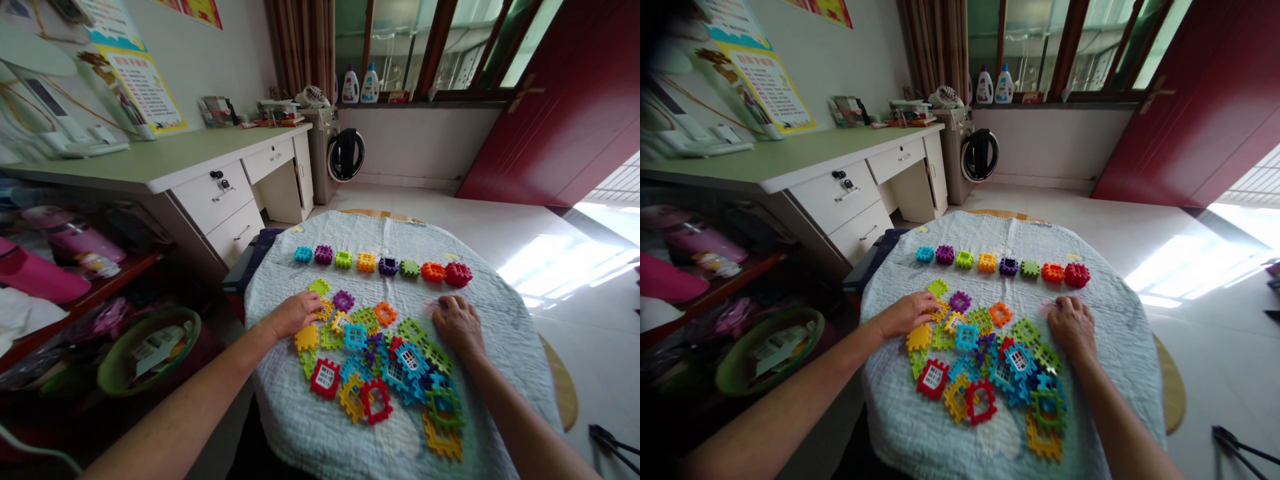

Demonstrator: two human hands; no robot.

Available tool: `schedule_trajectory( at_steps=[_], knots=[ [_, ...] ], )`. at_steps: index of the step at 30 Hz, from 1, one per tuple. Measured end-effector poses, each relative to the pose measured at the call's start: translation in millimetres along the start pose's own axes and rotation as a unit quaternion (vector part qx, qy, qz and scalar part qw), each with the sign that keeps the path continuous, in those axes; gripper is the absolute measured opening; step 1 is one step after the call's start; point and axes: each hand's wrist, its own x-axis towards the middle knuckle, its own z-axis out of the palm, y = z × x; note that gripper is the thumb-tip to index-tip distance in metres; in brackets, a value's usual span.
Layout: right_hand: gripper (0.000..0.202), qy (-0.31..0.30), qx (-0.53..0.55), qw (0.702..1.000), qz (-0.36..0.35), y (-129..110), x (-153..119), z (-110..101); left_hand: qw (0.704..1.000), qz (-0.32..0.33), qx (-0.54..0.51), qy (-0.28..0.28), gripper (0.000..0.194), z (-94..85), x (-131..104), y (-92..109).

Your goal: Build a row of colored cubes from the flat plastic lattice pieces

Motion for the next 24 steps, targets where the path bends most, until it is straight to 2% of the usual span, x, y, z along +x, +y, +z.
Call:
schedule_trajectory(
  at_steps=[4, 7, 11, 16, 20, 24],
  knots=[
    [0.032, 0.003, -0.001, 1.0, 0.0, -1, 0, -1, 0.999, 0.028, 0.015, 0.028, 0.017, 4.1, -3, 2],
    [0.032, 0.005, -0.002, 1.0, -0.007, -1, 0, -1, 0.998, 0.023, 0.049, 0.029, 0.016, 3.3, -5, 6],
    [0.032, 0.003, -0.002, 1.0, -0.005, 0, 0, 0, 0.998, -0.01, 0.058, 0.033, 0.028, 1.1, 0, 7],
    [0.032, -0.001, -0.003, 1.0, -0.002, 0, 0, 0, 1.0, -0.004, 0.012, 0.0, 0.043, -3.3, 15, 5],
    [0.031, 0.003, -0.004, 1.0, -0.006, 2, 0, 1, 0.996, -0.079, 0.021, -0.025, 0.047, -11.1, 24, 8],
    [0.031, 0.009, -0.001, 1.0, -0.01, 2, 0, 1, 0.993, -0.104, 0.05, 0.001, 0.041, -16.4, 27, 10]
  ],
)
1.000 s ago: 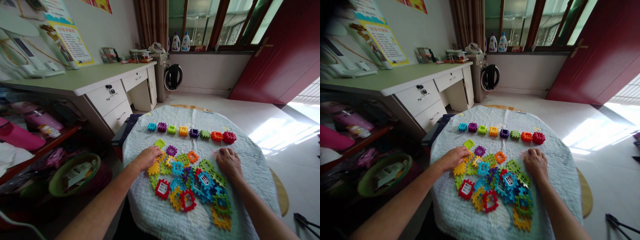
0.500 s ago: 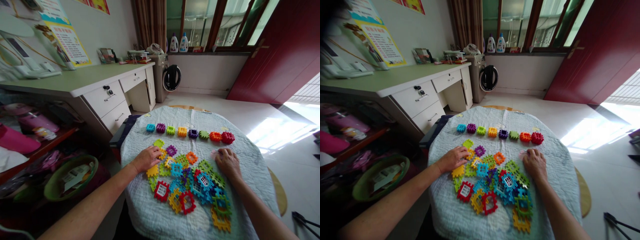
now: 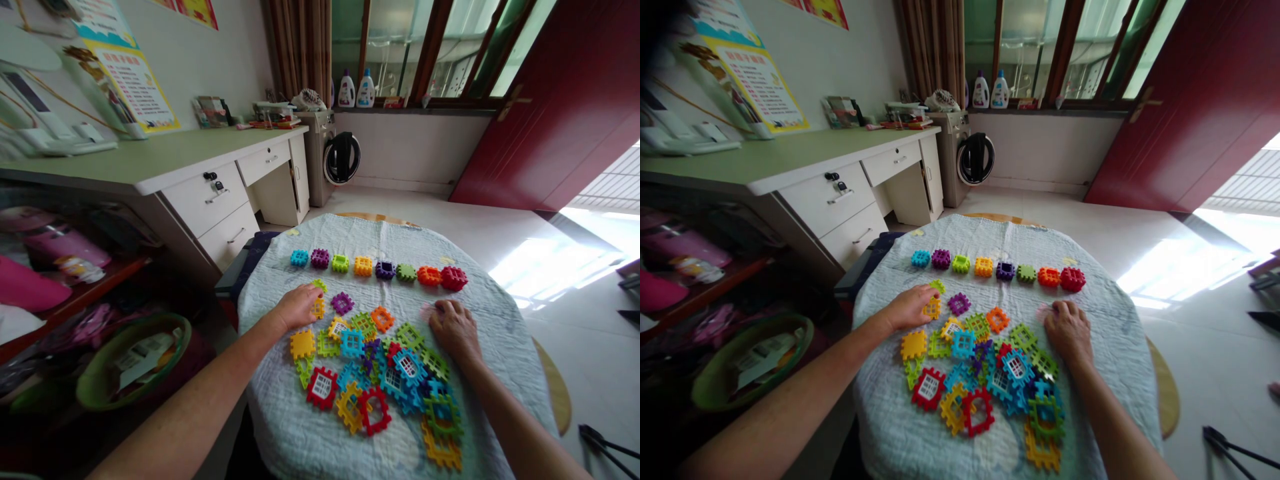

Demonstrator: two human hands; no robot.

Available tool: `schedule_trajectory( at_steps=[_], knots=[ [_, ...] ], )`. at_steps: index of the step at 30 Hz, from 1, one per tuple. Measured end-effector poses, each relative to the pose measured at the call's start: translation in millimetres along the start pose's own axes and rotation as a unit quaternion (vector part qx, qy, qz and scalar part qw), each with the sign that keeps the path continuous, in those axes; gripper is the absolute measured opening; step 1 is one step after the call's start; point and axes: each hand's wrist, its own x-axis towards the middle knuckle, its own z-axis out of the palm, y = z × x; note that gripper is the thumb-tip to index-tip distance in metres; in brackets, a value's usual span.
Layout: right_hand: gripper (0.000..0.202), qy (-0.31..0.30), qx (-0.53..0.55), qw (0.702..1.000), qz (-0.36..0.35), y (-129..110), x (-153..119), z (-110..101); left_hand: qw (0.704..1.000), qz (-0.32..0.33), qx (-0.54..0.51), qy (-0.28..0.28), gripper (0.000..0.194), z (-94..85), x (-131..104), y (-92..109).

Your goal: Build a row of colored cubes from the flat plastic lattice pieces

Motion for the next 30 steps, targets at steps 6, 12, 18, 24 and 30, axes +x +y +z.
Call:
schedule_trajectory(
  at_steps=[6, 12, 18, 24, 30],
  knots=[
    [0.03, 0.004, 0.001, 1.0, 0.001, 0, 0, 0, 0.999, -0.018, -0.003, 0.043, 0.037, 2.8, -3, -4],
    [0.031, -0.008, 0.001, 1.0, 0.004, 0, 1, 0, 0.996, 0.011, -0.05, 0.068, 0.033, 7.6, -4, -1],
    [0.031, -0.004, 0.005, 1.0, 0.005, 1, 0, 1, 0.995, 0.041, 0.006, 0.093, 0.019, 12.2, -6, 4],
    [0.031, -0.003, -0.003, 1.0, 0.002, 0, 0, 0, 0.991, 0.087, -0.095, 0.021, 0.028, -1.8, -27, 0],
    [0.032, -0.002, -0.005, 1.0, -0.001, 0, 0, 0, 0.998, -0.021, -0.034, 0.057, 0.045, -4.5, -63, 6]
  ],
)
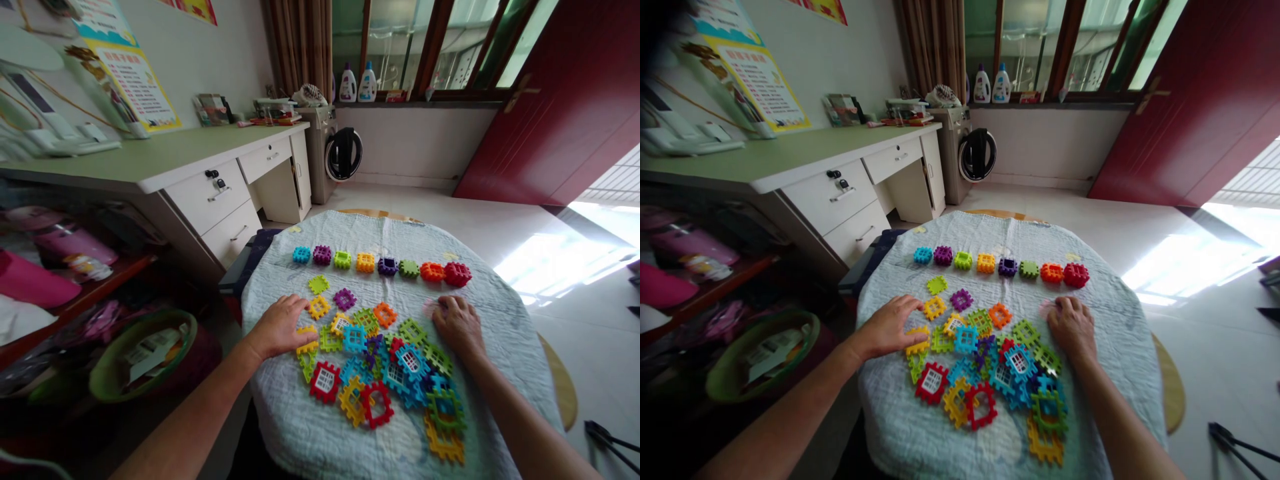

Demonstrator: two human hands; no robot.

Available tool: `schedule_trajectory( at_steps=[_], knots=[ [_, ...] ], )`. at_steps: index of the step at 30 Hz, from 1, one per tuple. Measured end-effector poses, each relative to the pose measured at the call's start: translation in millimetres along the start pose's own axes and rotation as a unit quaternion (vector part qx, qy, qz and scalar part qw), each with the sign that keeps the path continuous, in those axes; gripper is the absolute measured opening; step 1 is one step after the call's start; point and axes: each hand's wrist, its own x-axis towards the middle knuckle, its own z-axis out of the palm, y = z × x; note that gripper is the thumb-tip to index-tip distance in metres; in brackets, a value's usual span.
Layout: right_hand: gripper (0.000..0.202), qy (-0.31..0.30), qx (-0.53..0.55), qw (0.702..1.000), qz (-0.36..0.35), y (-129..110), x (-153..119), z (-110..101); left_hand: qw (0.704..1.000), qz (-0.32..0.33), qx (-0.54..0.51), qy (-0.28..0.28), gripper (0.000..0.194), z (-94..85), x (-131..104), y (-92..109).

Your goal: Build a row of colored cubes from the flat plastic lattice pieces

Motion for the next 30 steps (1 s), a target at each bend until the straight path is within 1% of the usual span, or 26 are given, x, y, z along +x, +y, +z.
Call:
schedule_trajectory(
  at_steps=[2, 5, 7, 11, 16, 23, 25, 26, 30],
  knots=[
    [0.033, -0.001, 0.0, 1.0, 0.002, 0, 0, 0, 0.999, -0.026, 0.036, -0.015, 0.058, 6.2, -10, 4],
    [0.033, -0.002, 0.001, 1.0, 0.004, 1, 1, 1, 0.997, -0.022, 0.053, -0.043, 0.067, 13.5, -16, 8],
    [0.033, -0.004, 0.001, 1.0, 0.002, 1, 1, 1, 0.997, -0.011, 0.047, -0.057, 0.063, 14.4, -16, 9],
    [0.033, -0.002, -0.002, 1.0, 0.001, 1, 1, 1, 0.997, -0.007, 0.023, -0.08, 0.048, 10.9, -11, 5],
    [0.032, 0.006, -0.003, 1.0, -0.003, 1, 1, 1, 0.995, -0.009, -0.006, -0.097, 0.049, 8.7, -6, -2],
    [0.032, 0.01, 0.001, 1.0, -0.008, 3, 1, 3, 0.993, -0.009, -0.046, -0.111, 0.037, 4.8, -6, -4],
    [0.032, 0.009, 0.0, 1.0, -0.006, 2, 1, 3, 0.994, -0.026, -0.048, -0.094, 0.036, 4.1, -6, -3],
    [0.032, 0.007, 0.0, 1.0, -0.004, 2, 1, 3, 0.995, -0.038, -0.049, -0.074, 0.037, 4.2, -5, -1],
    [0.032, 0.012, 0.002, 1.0, -0.005, 1, 0, 2, 0.995, -0.075, -0.048, 0.039, 0.038, 8.0, 2, 5]
  ],
)
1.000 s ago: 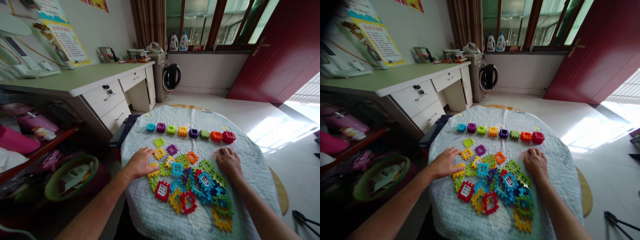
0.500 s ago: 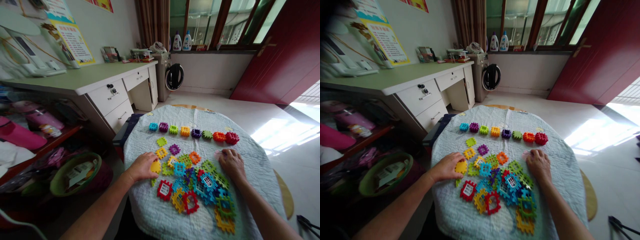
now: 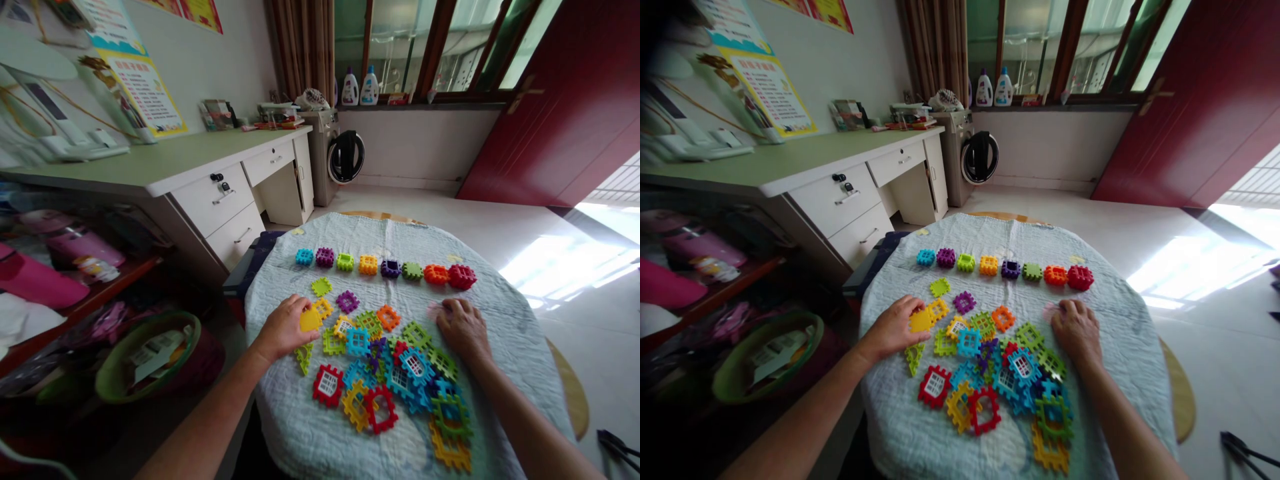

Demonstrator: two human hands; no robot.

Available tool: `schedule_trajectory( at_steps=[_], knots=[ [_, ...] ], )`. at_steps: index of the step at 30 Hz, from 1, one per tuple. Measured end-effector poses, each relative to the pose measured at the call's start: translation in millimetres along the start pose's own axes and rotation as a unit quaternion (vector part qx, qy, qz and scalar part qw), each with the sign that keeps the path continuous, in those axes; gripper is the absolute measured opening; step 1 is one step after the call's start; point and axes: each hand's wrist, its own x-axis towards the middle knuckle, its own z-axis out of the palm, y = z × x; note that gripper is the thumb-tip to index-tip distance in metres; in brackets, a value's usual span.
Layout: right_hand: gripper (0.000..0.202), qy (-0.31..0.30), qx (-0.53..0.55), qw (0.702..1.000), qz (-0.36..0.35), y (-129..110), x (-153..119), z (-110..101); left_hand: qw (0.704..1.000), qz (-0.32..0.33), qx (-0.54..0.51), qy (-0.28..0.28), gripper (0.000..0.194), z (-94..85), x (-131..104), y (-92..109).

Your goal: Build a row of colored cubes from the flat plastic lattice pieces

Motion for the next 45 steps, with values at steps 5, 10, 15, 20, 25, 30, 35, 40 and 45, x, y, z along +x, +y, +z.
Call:
schedule_trajectory(
  at_steps=[5, 10, 15, 20, 25, 30, 35, 40, 45],
  knots=[
    [0.032, 0.002, -0.005, 1.0, -0.005, 2, 0, 1, 0.997, -0.038, 0.01, 0.062, 0.042, 14.6, 17, 8],
    [0.033, -0.009, -0.006, 1.0, 0.0, 3, 1, 3, 0.994, -0.061, 0.049, 0.08, 0.045, 30.3, 31, 12],
    [0.032, -0.008, -0.006, 1.0, 0.002, 2, 1, 1, 0.991, -0.083, 0.092, 0.046, 0.057, 32.5, 32, 14],
    [0.03, -0.001, 0.003, 1.0, 0.0, 1, 0, 1, 0.99, -0.103, 0.095, 0.028, 0.042, 28.6, 30, 15],
    [0.031, -0.002, 0.004, 1.0, 0.003, 2, 0, 2, 0.989, -0.101, 0.106, 0.021, 0.032, 28.7, 33, 17],
    [0.03, -0.001, 0.008, 1.0, 0.001, 2, 1, 2, 0.99, -0.073, 0.121, 0.015, 0.031, 27.2, 37, 14],
    [0.029, 0.0, 0.011, 1.0, 0.002, 2, 0, 2, 0.991, -0.03, 0.13, 0.011, 0.029, 26.0, 43, 7],
    [0.028, 0.0, 0.013, 1.0, -0.001, 1, 0, 0, 0.996, 0.001, 0.082, 0.029, 0.029, 24.9, 43, 0],
    [0.028, -0.008, 0.012, 1.0, 0.006, 1, 0, 1, 0.996, 0.035, -0.084, 0.021, 0.035, 13.5, 41, 1]
  ],
)
